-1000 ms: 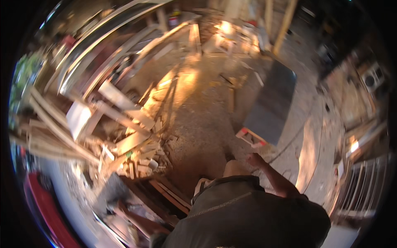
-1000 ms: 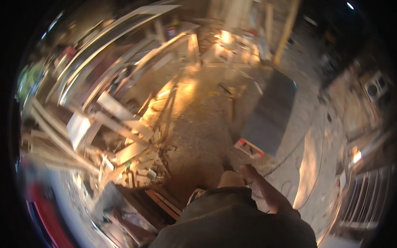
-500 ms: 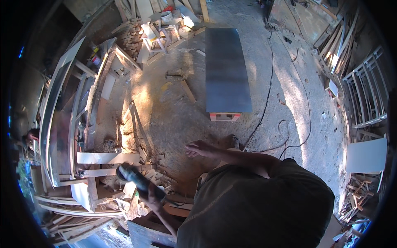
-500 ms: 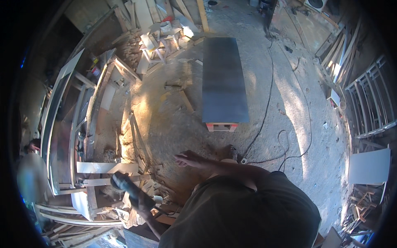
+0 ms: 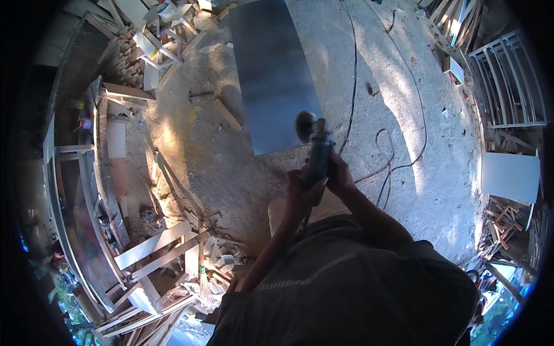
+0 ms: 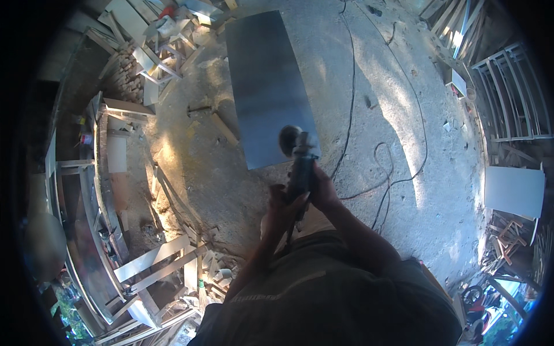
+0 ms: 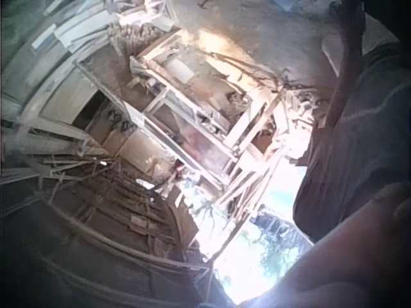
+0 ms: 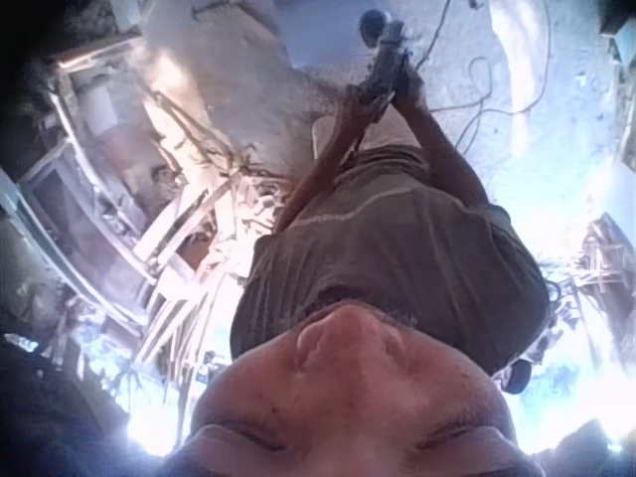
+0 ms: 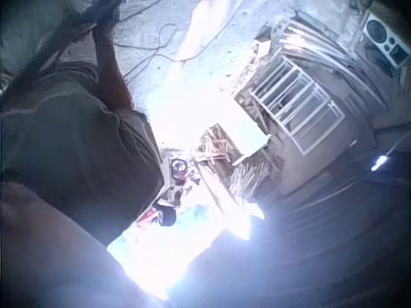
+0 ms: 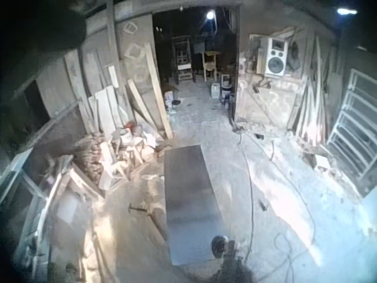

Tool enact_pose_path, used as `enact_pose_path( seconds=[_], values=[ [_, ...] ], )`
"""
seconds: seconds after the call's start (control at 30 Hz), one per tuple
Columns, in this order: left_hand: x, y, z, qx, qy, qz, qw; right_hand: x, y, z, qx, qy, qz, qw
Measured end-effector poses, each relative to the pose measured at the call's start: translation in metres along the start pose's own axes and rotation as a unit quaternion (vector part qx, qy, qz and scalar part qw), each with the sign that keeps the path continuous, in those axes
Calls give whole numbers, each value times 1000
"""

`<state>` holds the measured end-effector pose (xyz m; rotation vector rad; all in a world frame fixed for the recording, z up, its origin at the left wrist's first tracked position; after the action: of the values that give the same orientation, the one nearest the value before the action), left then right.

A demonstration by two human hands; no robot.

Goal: The person sands a metal sheet using a power sander, turning it over to sand the other side and periodically checking the surface by hand.

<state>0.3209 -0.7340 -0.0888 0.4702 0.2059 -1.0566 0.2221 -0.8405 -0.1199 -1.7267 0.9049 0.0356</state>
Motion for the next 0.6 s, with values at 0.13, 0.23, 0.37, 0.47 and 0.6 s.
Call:
enact_pose_path(
  seconds=[0.13,0.23,0.37,0.47,0.6],
  values=[
    [34,-69,-10,123,13,-148,981,13,72,-37,60,54,89,993],
    [49,-99,-14,196,-29,-190,961,10,108,-56,-2,71,187,980],
    [74,-128,3,248,-84,-204,943,12,141,-88,-98,120,272,950],
    [94,-144,0,228,-59,-230,944,24,155,-110,-212,113,344,908],
    [142,-157,-21,108,-104,-302,941,49,204,-131,-110,-20,353,929]
  ],
)
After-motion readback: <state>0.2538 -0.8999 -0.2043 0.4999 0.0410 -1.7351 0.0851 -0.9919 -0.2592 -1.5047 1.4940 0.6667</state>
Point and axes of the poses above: each hand's wrist, its own x-axis towards the middle knuckle, its own y-axis out of the back of the hand, z = x × y, the point moved 6 cm from there along x, towards the middle knuckle, and after that the axes turned 2 degrees about -y, right-handed, at the moved point
